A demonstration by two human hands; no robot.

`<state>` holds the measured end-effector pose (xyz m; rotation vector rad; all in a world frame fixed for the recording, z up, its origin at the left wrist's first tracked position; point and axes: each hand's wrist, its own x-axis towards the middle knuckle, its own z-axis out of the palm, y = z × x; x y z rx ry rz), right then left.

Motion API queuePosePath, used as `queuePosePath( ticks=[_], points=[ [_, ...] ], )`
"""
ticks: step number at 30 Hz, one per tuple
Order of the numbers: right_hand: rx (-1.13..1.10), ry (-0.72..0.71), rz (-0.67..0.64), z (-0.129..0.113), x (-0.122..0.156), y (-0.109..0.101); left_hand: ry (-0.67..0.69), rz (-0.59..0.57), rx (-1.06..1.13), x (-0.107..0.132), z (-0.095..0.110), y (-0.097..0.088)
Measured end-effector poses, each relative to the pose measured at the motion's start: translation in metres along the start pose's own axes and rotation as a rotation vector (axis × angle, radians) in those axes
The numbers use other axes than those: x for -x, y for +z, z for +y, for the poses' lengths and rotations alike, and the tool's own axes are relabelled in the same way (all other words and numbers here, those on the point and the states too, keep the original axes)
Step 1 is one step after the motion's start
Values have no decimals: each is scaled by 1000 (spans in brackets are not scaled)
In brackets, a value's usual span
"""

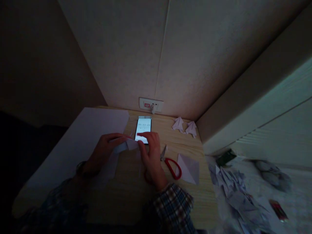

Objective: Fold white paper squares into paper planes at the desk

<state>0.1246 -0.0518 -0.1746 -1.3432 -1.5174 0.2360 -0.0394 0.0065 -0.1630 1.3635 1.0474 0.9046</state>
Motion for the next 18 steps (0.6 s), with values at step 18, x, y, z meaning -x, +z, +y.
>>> queuePosePath(
  ticks=[18],
  points=[
    [-99,175,-180,17,-7,1,-30,9,-99,-4,-4,3]
  ],
)
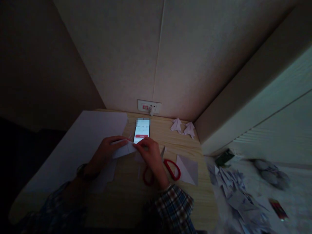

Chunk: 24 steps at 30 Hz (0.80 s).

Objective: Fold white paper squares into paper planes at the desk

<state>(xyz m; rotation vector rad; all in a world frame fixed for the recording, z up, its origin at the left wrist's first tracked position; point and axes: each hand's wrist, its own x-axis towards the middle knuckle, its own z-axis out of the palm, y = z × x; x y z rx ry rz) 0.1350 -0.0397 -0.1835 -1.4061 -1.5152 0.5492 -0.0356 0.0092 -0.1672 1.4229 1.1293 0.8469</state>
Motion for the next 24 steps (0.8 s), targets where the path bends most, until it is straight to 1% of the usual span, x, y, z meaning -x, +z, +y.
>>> queuePosePath(
  ticks=[3,5,8,10,12,14,16,18,21,24],
  points=[
    [13,-1,34,-2,0,1,11,20,61,0,2,1],
    [19,-9,59,-4,0,2,-65,13,169,0,2,3],
    [22,-22,99,-7,1,4,-194,-61,401,2,0,6],
    [34,-32,132,-8,3,7,-203,-95,468,2,-2,8],
    [55,-57,161,-9,5,10,-172,-91,409,2,-6,9],
    [77,-104,172,-9,7,12,-141,-51,294,1,-9,9],
    [96,-148,167,-9,8,14,-101,0,201,-1,-10,7],
    [90,-162,151,-9,8,14,-48,20,137,-3,-11,5],
    [9,-114,105,-8,7,13,37,-28,61,-4,-10,4],
    [-43,-88,72,-8,7,13,76,-103,0,-3,-10,4]
  ],
)
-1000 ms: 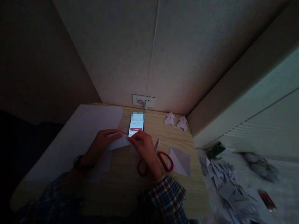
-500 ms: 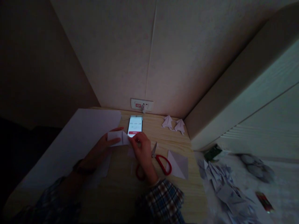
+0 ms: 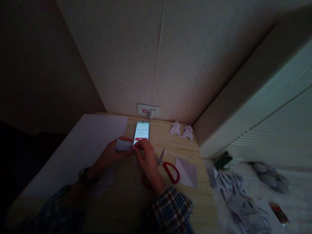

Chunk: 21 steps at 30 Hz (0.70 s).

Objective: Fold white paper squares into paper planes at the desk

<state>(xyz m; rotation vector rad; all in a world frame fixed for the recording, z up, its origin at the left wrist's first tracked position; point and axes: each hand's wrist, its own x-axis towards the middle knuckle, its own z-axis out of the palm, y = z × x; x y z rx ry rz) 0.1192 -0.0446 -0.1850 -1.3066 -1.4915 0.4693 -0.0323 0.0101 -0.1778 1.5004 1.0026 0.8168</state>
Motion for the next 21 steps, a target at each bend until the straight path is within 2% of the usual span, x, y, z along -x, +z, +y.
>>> queuePosePath(
  ticks=[7,13,21],
  points=[
    [23,35,75,-2,2,3,-22,-38,29,2,5,-1],
    [-22,45,-4,-1,-1,2,-69,-39,104,-1,2,-3],
    [-94,245,158,-5,0,8,-131,-49,493,2,-5,16]
  ],
)
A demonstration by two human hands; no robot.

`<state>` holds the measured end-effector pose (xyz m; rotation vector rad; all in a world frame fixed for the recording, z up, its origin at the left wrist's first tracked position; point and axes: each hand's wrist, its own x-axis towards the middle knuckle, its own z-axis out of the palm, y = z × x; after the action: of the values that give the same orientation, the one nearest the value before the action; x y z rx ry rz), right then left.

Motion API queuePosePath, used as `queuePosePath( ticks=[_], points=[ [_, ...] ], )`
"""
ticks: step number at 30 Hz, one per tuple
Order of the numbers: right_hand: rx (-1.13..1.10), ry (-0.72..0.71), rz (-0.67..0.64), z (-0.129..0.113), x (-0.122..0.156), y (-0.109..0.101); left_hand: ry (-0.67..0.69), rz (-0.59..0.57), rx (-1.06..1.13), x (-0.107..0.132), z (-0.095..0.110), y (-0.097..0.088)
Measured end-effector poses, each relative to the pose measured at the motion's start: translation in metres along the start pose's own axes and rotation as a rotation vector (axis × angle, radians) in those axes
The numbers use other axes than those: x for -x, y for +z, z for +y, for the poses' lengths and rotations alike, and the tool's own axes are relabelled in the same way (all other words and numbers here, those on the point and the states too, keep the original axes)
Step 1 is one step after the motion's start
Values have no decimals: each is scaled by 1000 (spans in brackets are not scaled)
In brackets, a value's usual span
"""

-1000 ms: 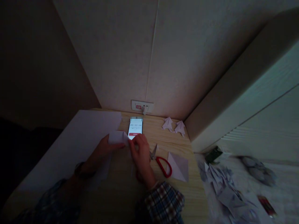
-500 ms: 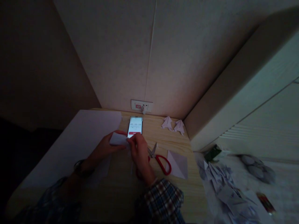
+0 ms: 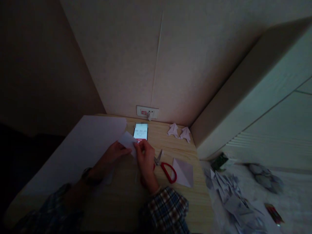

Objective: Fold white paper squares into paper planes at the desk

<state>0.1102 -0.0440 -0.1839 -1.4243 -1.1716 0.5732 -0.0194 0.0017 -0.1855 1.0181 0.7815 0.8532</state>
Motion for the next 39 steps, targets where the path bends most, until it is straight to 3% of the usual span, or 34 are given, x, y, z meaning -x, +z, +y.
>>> queuePosePath(
  ticks=[6,11,19,23,29,39],
  points=[
    [-4,27,-112,3,-2,-2,3,179,-33,-2,5,-1],
    [68,-10,-198,1,-2,-7,59,141,-25,-3,7,-6],
    [21,-42,-53,-3,10,-3,54,46,136,0,1,2],
    [13,-54,-55,0,8,0,66,81,62,-2,1,-3],
    [67,-235,1,0,1,-2,115,125,-184,-5,8,-11],
    [203,-477,58,-3,5,-8,-9,70,-145,-1,9,-5]
  ],
)
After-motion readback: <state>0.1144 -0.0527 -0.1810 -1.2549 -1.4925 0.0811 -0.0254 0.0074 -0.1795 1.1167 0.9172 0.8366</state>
